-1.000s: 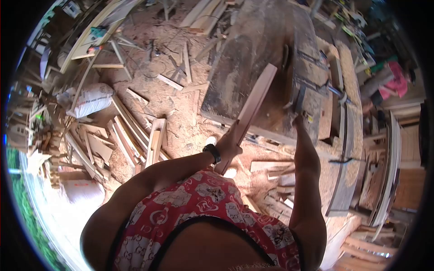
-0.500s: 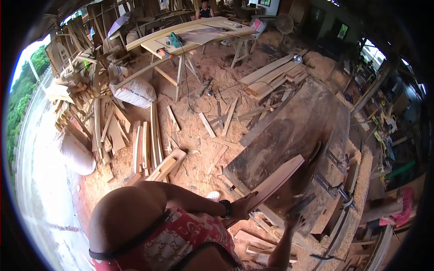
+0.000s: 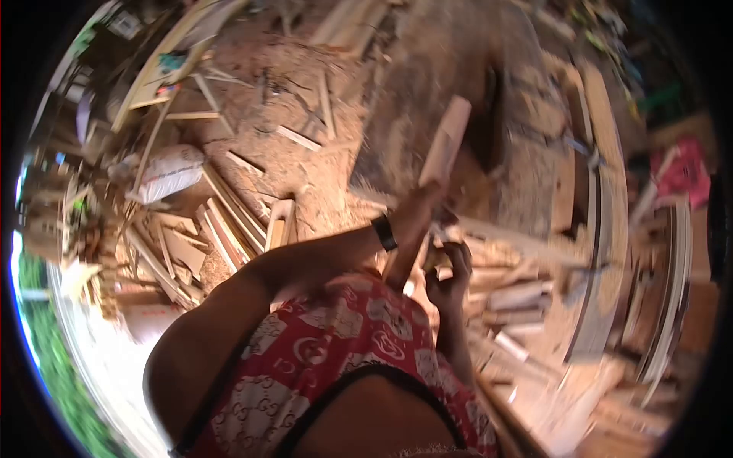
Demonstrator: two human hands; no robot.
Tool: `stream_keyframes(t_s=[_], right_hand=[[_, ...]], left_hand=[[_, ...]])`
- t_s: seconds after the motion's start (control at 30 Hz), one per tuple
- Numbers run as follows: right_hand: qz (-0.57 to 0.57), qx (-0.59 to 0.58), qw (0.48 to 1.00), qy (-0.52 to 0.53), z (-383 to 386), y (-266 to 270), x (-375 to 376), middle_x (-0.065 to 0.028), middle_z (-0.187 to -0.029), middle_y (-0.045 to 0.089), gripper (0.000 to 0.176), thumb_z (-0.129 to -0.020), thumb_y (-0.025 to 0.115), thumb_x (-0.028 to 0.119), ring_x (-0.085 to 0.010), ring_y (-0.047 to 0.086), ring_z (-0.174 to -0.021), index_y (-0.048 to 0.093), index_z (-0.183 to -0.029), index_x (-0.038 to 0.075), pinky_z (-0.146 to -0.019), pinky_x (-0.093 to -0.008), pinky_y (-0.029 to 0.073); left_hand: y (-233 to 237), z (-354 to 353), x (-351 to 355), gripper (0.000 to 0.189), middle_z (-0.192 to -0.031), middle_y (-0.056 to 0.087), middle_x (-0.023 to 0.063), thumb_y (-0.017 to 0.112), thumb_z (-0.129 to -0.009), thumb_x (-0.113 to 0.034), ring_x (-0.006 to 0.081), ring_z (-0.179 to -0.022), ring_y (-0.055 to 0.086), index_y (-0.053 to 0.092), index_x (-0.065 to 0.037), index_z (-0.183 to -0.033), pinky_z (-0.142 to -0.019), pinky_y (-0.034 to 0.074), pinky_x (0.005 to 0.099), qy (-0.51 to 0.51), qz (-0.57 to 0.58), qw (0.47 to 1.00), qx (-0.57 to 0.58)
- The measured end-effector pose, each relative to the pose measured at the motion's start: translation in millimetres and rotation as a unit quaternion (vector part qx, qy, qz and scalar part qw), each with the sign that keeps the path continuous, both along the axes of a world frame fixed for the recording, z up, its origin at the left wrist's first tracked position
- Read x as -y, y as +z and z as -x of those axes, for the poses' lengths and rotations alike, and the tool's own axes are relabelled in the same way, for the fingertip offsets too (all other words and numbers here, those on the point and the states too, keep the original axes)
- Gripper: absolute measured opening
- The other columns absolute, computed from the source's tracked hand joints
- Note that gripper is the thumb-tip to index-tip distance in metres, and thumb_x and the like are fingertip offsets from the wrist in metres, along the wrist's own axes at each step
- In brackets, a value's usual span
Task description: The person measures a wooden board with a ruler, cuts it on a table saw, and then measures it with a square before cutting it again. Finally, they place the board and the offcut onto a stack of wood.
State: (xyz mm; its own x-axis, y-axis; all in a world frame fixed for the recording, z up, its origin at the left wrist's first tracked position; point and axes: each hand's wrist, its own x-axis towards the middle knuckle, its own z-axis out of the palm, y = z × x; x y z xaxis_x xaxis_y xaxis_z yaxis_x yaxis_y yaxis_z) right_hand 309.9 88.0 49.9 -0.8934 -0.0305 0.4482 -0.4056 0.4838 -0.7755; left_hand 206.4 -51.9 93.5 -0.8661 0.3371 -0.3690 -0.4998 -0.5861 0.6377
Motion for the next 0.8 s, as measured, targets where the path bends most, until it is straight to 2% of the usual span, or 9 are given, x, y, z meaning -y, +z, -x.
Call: stream_keyframes(t_s=[0.03, 0.17, 0.3, 0.37, 0.47, 0.5, 0.57, 0.67, 0.8], right_hand=[[0.013, -0.002, 1.000, -0.001, 0, 0, 8, -0.0211, -0.101, 0.061, 0.040, -0.063, 0.064, 0.007, -0.0418, 0.058, -0.103, 0.059, -0.101, -0.001, -0.091, -0.0439, 0.047], [0.311, 0.132, 0.940, -0.054, -2, -49, 3, -0.0167, -0.126, 0.055, 0.060, -0.077, 0.066, 0.017, -0.0314, 0.050, -0.123, 0.049, -0.132, 0.002, -0.107, -0.0429, 0.036], [0.431, 0.536, 0.726, -0.021, -11, -168, 8, -0.0160, -0.143, 0.050, 0.068, -0.097, 0.046, 0.059, -0.0302, 0.052, -0.124, 0.042, -0.146, 0.011, -0.105, -0.0404, 0.038], [0.509, 0.570, 0.634, 0.119, -17, -212, 20, -0.0139, -0.131, 0.058, 0.071, -0.097, 0.039, 0.066, -0.0280, 0.058, -0.113, 0.045, -0.143, 0.011, -0.096, -0.0399, 0.046], [0.689, 0.501, 0.499, 0.158, -19, -190, 45, -0.0162, -0.102, 0.068, 0.058, -0.101, 0.038, 0.057, -0.0284, 0.067, -0.089, 0.056, -0.126, 0.008, -0.074, -0.0385, 0.056], [0.694, 0.498, 0.496, 0.153, -19, -192, 46, -0.0162, -0.102, 0.068, 0.058, -0.101, 0.038, 0.057, -0.0284, 0.067, -0.089, 0.056, -0.126, 0.008, -0.074, -0.0385, 0.056], [0.721, 0.431, 0.513, 0.178, -20, -204, 43, -0.0182, -0.099, 0.068, 0.058, -0.102, 0.034, 0.053, -0.0304, 0.068, -0.084, 0.057, -0.122, 0.003, -0.072, -0.0399, 0.057], [0.757, 0.377, 0.474, 0.244, -22, -227, 34, -0.0201, -0.098, 0.068, 0.055, -0.103, 0.035, 0.046, -0.0324, 0.068, -0.083, 0.055, -0.120, -0.003, -0.072, -0.0407, 0.058], [0.644, 0.389, 0.610, 0.250, -28, -313, 10, -0.0161, -0.102, 0.066, 0.051, -0.102, 0.041, 0.043, -0.0278, 0.067, -0.090, 0.055, -0.123, -0.001, -0.078, -0.0377, 0.057]], left_hand=[[10, 4, 5, 0.026, -0.072, 0.060, 0.0044, 0.056, -0.099, -0.033, 0.0135, -0.049, 0.055, 0.056, -0.010, -0.088, -0.047, 0.047, 0.0287, 0.008, 0.041, 0.999, 0.034], [54, 9, 48, 0.046, -0.073, 0.053, -0.0047, 0.054, -0.100, -0.035, 0.0072, -0.056, 0.044, 0.052, -0.013, -0.141, -0.050, 0.037, 0.0208, -0.031, 0.100, 0.994, 0.009], [41, 39, 87, 0.049, -0.065, 0.055, -0.0022, 0.068, -0.090, -0.050, 0.0092, -0.057, 0.052, 0.072, -0.007, -0.114, -0.050, 0.040, 0.0252, -0.040, 0.349, 0.931, -0.103], [17, 55, 90, 0.054, -0.073, 0.066, 0.0027, 0.069, -0.088, -0.052, 0.0131, -0.065, 0.061, 0.071, -0.006, -0.115, -0.058, 0.049, 0.0282, -0.044, 0.525, 0.814, -0.242], [-27, 62, 95, 0.054, -0.085, 0.073, 0.0092, 0.070, -0.086, -0.053, 0.0192, -0.074, 0.069, 0.070, -0.009, -0.118, -0.066, 0.055, 0.0330, -0.079, 0.545, 0.748, -0.370], [-30, 64, 95, 0.054, -0.085, 0.073, 0.0092, 0.070, -0.086, -0.053, 0.0192, -0.074, 0.069, 0.070, -0.009, -0.118, -0.066, 0.055, 0.0330, -0.087, 0.544, 0.748, -0.370], [-40, 65, 97, 0.046, -0.086, 0.071, 0.0126, 0.074, -0.085, -0.042, 0.0242, -0.074, 0.068, 0.070, -0.014, -0.121, -0.072, 0.054, 0.0340, -0.086, 0.643, 0.552, -0.523], [-54, 71, 95, 0.043, -0.085, 0.070, 0.0132, 0.082, -0.075, -0.043, 0.0258, -0.072, 0.068, 0.075, -0.014, -0.106, -0.065, 0.056, 0.0364, -0.050, 0.653, 0.508, -0.559], [-55, 77, 85, 0.045, -0.078, 0.068, 0.0105, 0.086, -0.066, -0.048, 0.0268, -0.066, 0.067, 0.074, -0.010, -0.086, -0.060, 0.056, 0.0369, 0.056, 0.656, 0.429, -0.619]])
